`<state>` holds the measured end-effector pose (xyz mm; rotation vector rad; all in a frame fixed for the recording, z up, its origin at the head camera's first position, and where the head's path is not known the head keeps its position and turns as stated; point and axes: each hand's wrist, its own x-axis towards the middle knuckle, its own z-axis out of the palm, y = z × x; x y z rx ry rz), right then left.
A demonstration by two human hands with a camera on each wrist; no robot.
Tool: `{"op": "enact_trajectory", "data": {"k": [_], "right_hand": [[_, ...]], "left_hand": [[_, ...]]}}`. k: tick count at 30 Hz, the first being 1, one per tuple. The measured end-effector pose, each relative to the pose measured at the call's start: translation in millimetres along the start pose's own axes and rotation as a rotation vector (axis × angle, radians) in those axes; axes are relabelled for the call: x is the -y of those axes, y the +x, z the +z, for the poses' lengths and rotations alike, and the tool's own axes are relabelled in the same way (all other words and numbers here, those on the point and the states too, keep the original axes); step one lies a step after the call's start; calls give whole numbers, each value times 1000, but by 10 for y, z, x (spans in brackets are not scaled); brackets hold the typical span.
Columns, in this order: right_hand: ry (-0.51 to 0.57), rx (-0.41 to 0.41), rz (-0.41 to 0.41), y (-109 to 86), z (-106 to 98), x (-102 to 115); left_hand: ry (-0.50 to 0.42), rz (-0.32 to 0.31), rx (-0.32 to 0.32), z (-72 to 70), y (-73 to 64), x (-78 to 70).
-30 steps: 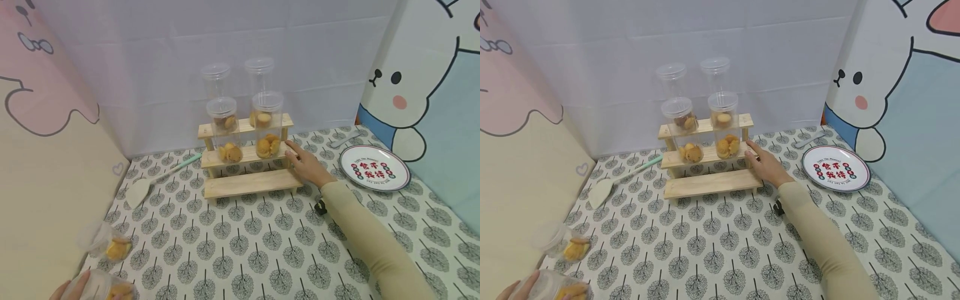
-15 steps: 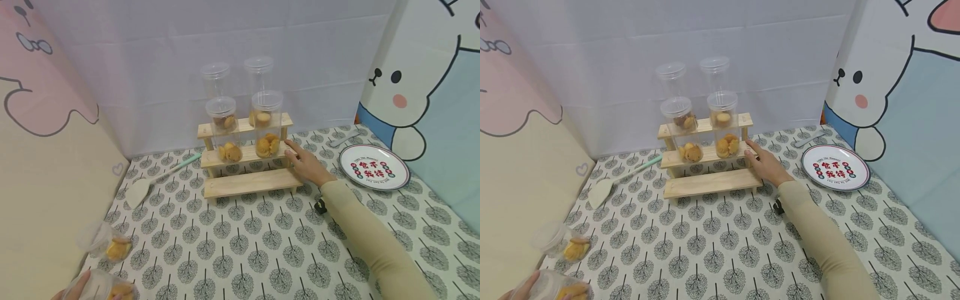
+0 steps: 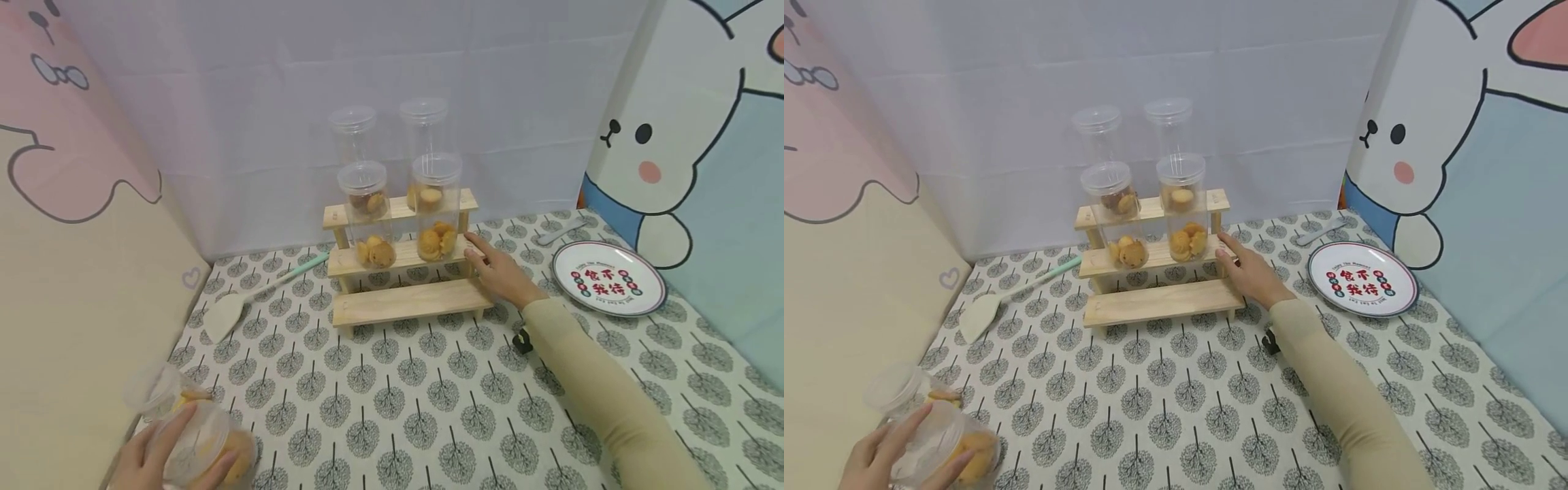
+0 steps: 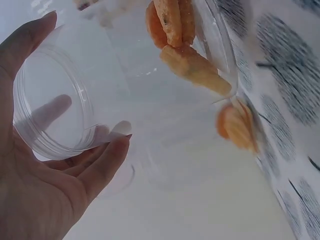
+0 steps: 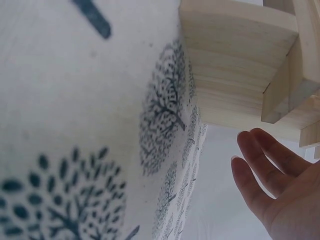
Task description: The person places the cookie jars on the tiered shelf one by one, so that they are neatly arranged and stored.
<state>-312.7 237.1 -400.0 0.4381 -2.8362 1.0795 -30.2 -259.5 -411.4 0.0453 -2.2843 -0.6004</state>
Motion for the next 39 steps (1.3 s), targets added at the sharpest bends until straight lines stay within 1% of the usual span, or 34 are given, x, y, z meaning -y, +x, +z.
{"op": "enact_trajectory", "data": {"k": [1, 3, 4, 7, 8, 9, 11, 14, 16, 17, 21, 25, 28, 31, 37, 39], "right_hand": [[1, 0, 3, -2, 6, -5], [-1, 3, 7, -5, 17, -9], [-1, 5, 7, -7, 22, -11], [0, 8, 8, -10, 35, -6], [-3, 10, 7, -11, 38, -6], [-5, 10, 5, -9, 40, -10], [-11, 4, 1, -5, 43, -22], [-18, -3, -1, -2, 41, -40], [-18, -5, 0, -3, 38, -44], [-18, -7, 2, -3, 36, -45], [-19, -12, 4, -1, 23, -43], [-19, -14, 1, 2, 6, -34], [-17, -13, 4, 3, -1, -24], [-19, -11, 2, 2, -6, -22], [-15, -11, -11, -6, -7, -21], [-8, -12, -9, -11, 0, -15]], "left_hand": [[-5, -59, 8, 22, 43, -69], [-32, -20, 48, 65, 118, -146], [-49, -17, 86, 82, 155, -194], [-100, 55, 184, 149, 275, -315], [-110, 68, 222, 172, 309, -367], [-125, 92, 247, 201, 346, -421], [-155, 152, 281, 272, 421, -531], [-197, 207, 329, 378, 524, -736], [-224, 250, 345, 450, 600, -865], [-231, 260, 364, 483, 640, -932], [-268, 352, 376, 636, 822, -1179], [-340, 468, 380, 790, 1015, -1424], [-397, 522, 408, 905, 1136, -1609], [-423, 550, 440, 1030, 1225, -1790], [-401, 609, 463, 1334, 1387, -2110], [-405, 602, 487, 1448, 1443, -2185]]}}
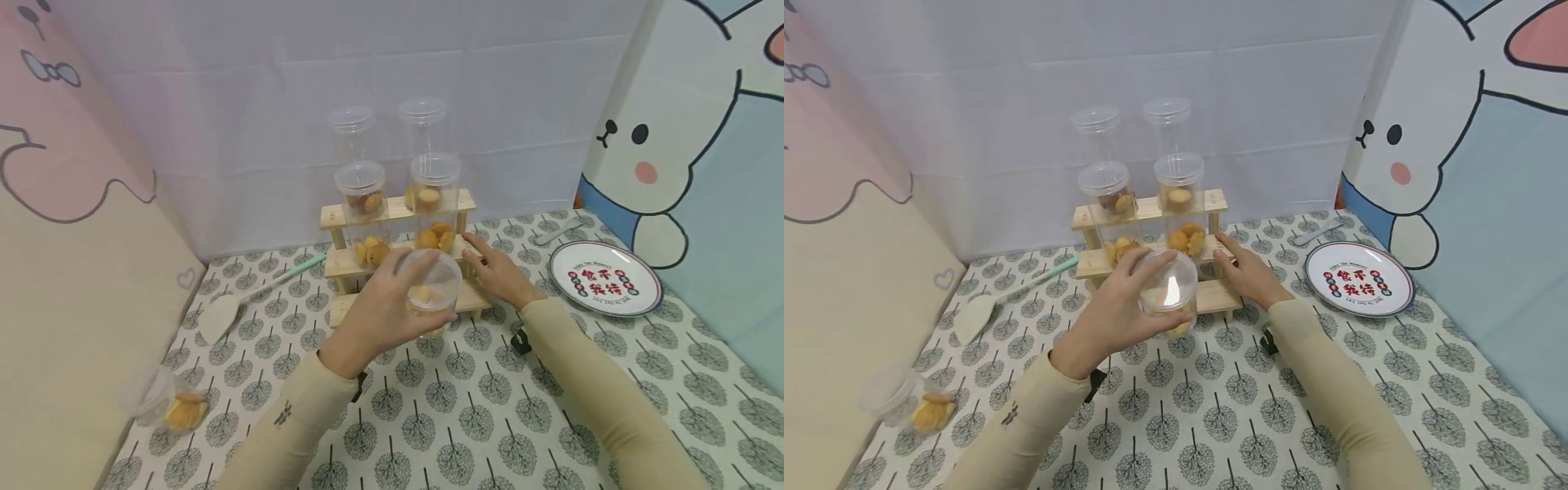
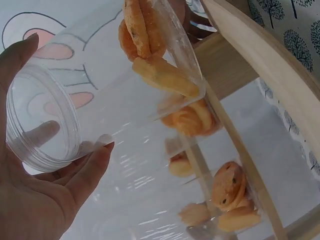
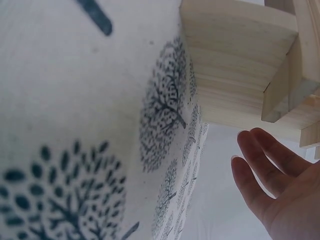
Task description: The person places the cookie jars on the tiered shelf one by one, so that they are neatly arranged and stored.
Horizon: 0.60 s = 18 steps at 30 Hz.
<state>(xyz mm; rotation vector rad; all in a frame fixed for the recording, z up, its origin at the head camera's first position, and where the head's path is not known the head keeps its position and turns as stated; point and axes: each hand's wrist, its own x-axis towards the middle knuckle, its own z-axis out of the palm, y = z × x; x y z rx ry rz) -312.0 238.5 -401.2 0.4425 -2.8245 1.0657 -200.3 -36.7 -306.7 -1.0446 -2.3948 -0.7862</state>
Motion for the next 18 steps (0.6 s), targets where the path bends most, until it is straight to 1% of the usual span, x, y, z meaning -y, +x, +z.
{"op": "enact_trajectory", "data": {"k": [1, 4, 8, 10, 13, 15, 18], "right_hand": [[2, 0, -1, -4, -1, 4], [-2, 1, -9, -11, 2, 14], [1, 8, -19, -18, 6, 33], [11, 13, -15, -24, 12, 39], [16, 13, -10, -28, 16, 35], [8, 8, -8, -30, 16, 35], [-5, 1, -9, -23, 14, 39]], "left_hand": [[-11, -13, 12, 39, 59, 17], [-37, -79, 52, 156, 209, 80], [-52, -146, 95, 310, 341, 153], [-63, -171, 115, 378, 375, 171], [-83, -210, 130, 463, 392, 179], [-89, -217, 121, 509, 391, 183], [-82, -227, 90, 570, 373, 201]]}}
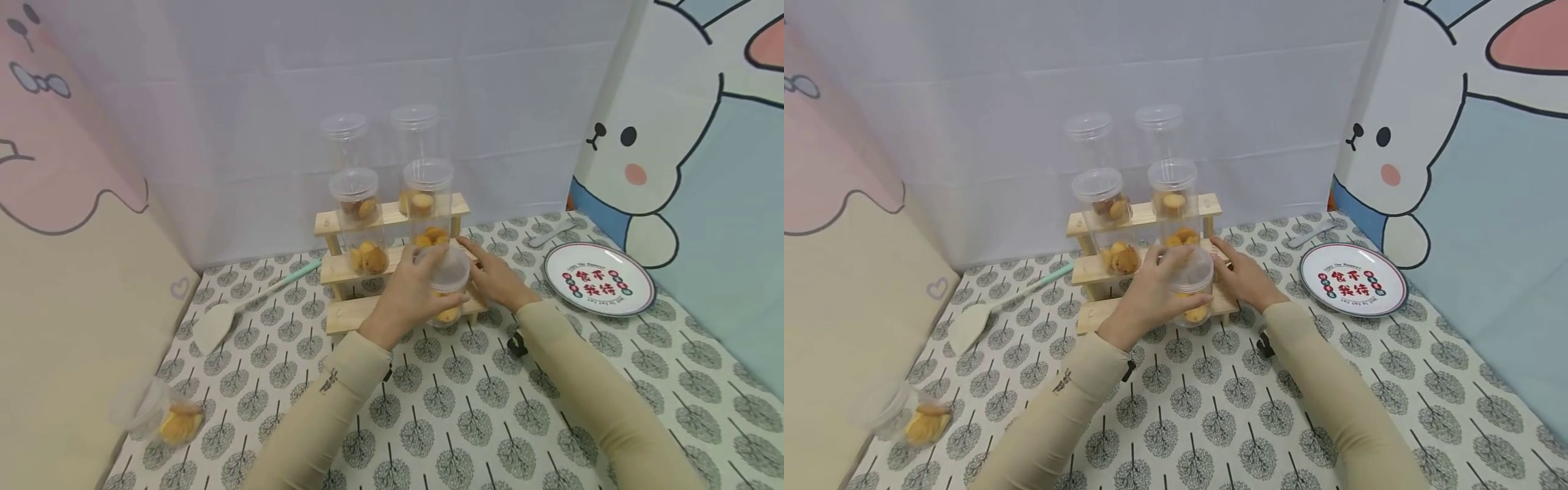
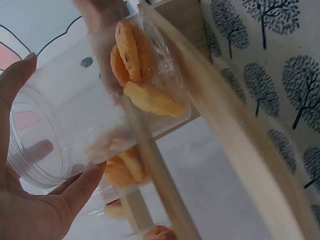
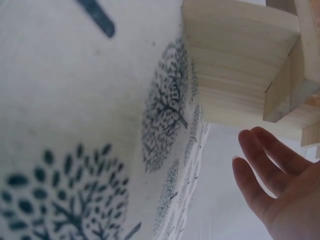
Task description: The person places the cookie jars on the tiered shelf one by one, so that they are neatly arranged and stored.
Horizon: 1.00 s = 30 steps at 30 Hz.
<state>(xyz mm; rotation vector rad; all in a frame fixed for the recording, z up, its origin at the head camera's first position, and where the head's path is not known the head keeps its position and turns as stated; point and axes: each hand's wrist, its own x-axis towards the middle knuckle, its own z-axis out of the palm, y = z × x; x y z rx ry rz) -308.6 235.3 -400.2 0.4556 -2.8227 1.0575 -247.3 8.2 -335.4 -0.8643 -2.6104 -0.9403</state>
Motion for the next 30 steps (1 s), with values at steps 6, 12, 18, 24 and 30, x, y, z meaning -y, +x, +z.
{"op": "enact_trajectory", "data": {"k": [6, 12, 18, 24, 30], "right_hand": [[-16, -4, 6, 10, 17, 17], [-7, -9, 14, 9, 10, 4], [10, -7, 23, 23, 15, -25], [5, -19, 37, 27, -4, -21], [14, -12, 48, 26, 15, -13]], "left_hand": [[-1, -51, -38, 102, -17, 88], [-38, -29, -64, 166, 26, 120], [-4, -26, -55, 120, 2, 107], [55, -5, -69, -97, -169, 124], [115, -7, -4, -430, -540, 256]]}}
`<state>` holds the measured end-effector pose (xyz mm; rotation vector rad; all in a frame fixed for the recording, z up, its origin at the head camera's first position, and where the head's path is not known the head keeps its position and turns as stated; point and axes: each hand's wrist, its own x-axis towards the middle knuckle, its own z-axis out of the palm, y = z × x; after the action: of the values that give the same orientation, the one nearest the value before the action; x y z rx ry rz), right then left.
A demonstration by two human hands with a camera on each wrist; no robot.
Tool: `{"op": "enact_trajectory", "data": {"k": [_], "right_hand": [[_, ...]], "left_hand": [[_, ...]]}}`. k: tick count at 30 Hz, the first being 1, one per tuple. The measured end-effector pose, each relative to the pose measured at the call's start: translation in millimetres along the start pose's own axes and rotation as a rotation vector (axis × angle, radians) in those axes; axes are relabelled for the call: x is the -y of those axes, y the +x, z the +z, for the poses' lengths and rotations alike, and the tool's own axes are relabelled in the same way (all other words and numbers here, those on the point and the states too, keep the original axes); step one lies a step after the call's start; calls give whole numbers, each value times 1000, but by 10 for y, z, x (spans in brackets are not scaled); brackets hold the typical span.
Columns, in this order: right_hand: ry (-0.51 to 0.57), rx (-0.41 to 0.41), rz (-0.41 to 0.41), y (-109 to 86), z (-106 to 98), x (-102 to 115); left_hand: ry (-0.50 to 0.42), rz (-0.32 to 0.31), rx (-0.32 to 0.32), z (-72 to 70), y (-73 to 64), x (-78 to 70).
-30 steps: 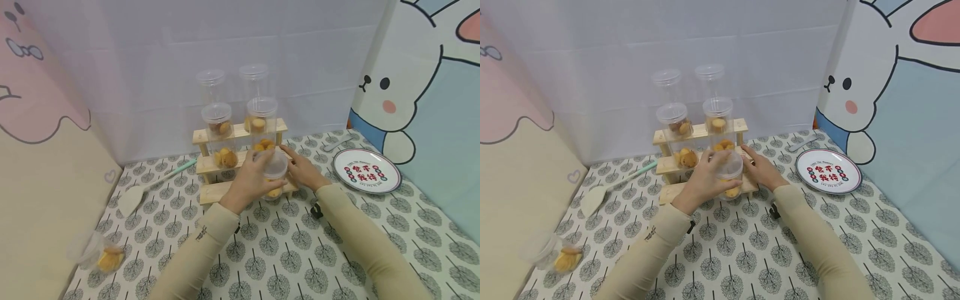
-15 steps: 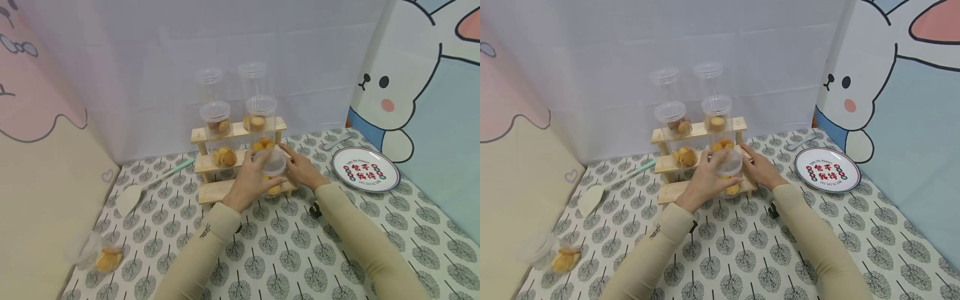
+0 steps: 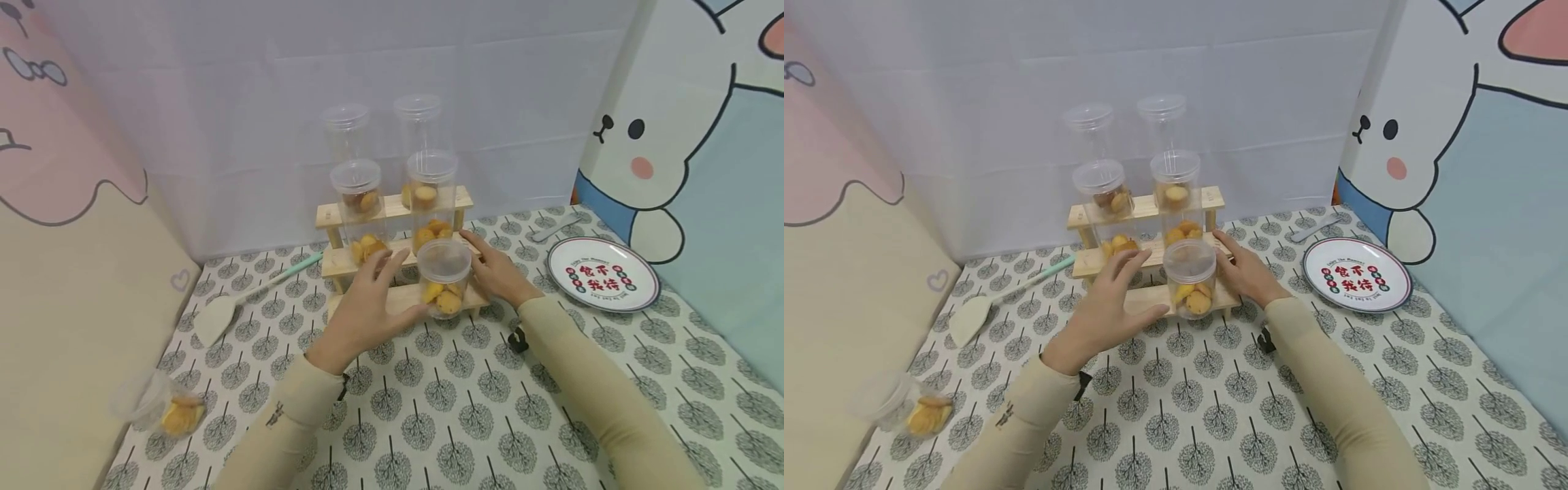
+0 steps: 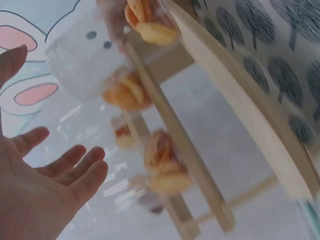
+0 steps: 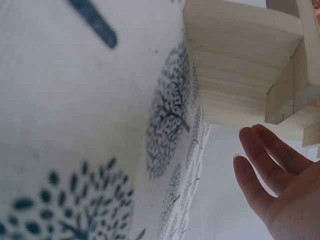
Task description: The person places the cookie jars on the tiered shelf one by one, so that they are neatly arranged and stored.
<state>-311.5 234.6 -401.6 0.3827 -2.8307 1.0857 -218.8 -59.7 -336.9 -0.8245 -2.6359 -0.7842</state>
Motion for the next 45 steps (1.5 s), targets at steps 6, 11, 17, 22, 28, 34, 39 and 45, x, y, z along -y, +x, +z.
{"op": "enact_trajectory", "data": {"k": [6, 11, 17, 22, 28, 34, 39, 45], "right_hand": [[-22, 6, 13, 4, -1, -4], [-17, 7, 2, 19, -13, 4], [-5, 6, 1, 31, -22, 30], [0, 7, 6, 10, -22, 6], [-2, -3, 5, -23, -27, -6], [9, 2, 0, -11, 1, 3], [2, -4, 6, -14, 29, -20], [-11, -14, 2, -9, 37, -36]], "left_hand": [[73, 30, -14, -348, -429, 314], [182, 66, -73, -711, -760, 585], [290, 58, -163, -1187, -1082, 895], [316, -23, -196, -1473, -1356, 1182], [299, -237, -120, -1664, -1719, 1463], [288, -361, -57, -1661, -2064, 1639], [252, -340, -107, -1543, -2297, 1732], [266, -366, -176, -1451, -2511, 1828]]}}
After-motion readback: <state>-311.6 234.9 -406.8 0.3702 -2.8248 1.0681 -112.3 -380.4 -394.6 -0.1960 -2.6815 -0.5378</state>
